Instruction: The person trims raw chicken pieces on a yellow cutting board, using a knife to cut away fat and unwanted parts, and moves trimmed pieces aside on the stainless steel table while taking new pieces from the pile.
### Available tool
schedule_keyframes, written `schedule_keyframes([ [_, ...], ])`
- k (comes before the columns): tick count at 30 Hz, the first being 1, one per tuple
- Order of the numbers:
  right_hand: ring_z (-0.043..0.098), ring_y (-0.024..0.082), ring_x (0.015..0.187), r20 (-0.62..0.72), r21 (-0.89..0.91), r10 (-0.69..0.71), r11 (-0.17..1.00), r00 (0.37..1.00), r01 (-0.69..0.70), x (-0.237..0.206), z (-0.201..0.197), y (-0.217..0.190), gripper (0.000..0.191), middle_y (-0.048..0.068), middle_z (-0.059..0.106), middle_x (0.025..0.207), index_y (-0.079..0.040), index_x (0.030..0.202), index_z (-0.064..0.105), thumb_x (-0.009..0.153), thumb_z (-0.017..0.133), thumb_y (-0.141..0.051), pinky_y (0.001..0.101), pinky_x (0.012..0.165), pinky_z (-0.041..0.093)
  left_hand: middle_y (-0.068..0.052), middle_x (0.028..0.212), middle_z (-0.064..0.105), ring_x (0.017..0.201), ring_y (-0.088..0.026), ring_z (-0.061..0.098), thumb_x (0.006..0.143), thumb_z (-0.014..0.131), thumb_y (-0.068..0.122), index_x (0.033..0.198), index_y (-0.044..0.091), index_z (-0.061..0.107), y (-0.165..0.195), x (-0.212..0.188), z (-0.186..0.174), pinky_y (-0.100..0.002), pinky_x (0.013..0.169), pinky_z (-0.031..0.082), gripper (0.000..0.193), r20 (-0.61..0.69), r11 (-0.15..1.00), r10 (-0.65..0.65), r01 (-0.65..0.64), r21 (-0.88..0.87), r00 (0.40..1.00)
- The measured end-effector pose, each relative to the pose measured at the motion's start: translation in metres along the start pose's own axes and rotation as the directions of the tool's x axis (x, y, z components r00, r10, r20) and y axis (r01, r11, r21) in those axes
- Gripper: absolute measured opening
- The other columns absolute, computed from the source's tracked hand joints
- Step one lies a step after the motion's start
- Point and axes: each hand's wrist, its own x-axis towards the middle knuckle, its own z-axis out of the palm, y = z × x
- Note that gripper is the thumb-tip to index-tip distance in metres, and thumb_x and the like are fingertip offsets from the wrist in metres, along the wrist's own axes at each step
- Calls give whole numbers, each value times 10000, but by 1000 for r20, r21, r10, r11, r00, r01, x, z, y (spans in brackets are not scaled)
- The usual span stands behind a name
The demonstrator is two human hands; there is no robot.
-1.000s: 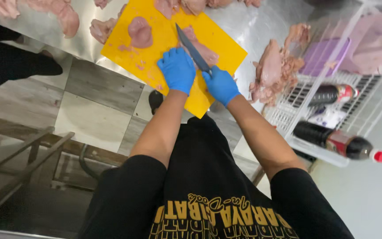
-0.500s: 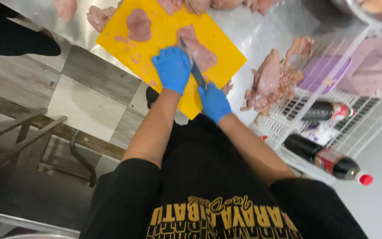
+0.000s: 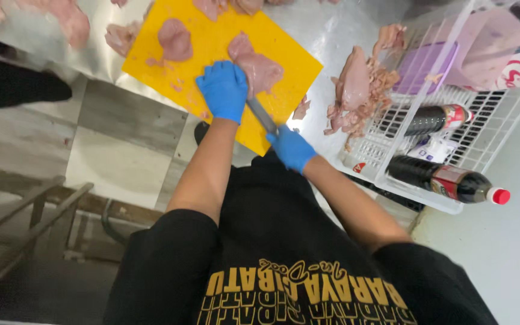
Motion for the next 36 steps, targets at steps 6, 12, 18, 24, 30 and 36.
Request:
schedule_keyframes([
  [6,664,486,985,-163,-257,-156,960,974,111,-60,26,17,555,333,688,1023,43,1242,554,1001,588,-455,535,869,513,-151,948,627,880,-370,619,796,698,430,1009,122,606,-20,-20,-23,-536,722,429,385,-77,936,255,-266,-230,964],
  [12,682,459,940,-313,-171,-157,980,937,107,-97,38,3,361,282,706,992,-56,1235,586,956,607,-285,524,826,532,-154,997,670,918,-372,649,975,683,220,1079,92,647,-59,-11,-22,-484,774,515,169,-12,796,186,-158,-584,983],
  [18,663,466,883,-747,-187,-462,836,478,516,-106,56,-53,378,297,663,1040,3,1322,505,982,593,-138,512,756,538,-49,796,629,667,-140,576,937,609,129,922,18,601,-93,-18,-18,-363,576,514,113,450,229,-198,487,-843,871],
  [24,648,495,884,-740,50,-332,841,585,539,-33,107,-60,337,298,657,1002,-17,1293,481,1015,595,-171,528,741,526,-79,844,675,775,-170,643,935,586,105,967,28,634,-100,-29,-39,-365,705,555,96,272,356,-141,305,-883,952],
  [30,649,510,898,-695,82,-217,923,686,375,0,140,-17,277,301,666,953,-33,1221,537,1022,601,-215,559,734,508,-247,1168,581,1074,-449,532,711,865,312,1063,29,630,-134,58,-87,-520,895,454,510,-387,786,288,-447,-427,876],
  [36,645,513,882,-732,128,-125,940,669,316,-20,138,23,262,299,664,914,-28,1155,550,996,612,-227,551,705,498,-207,989,644,1015,-413,604,915,735,52,929,52,603,-119,109,-90,-526,920,482,133,160,826,492,-517,223,856],
])
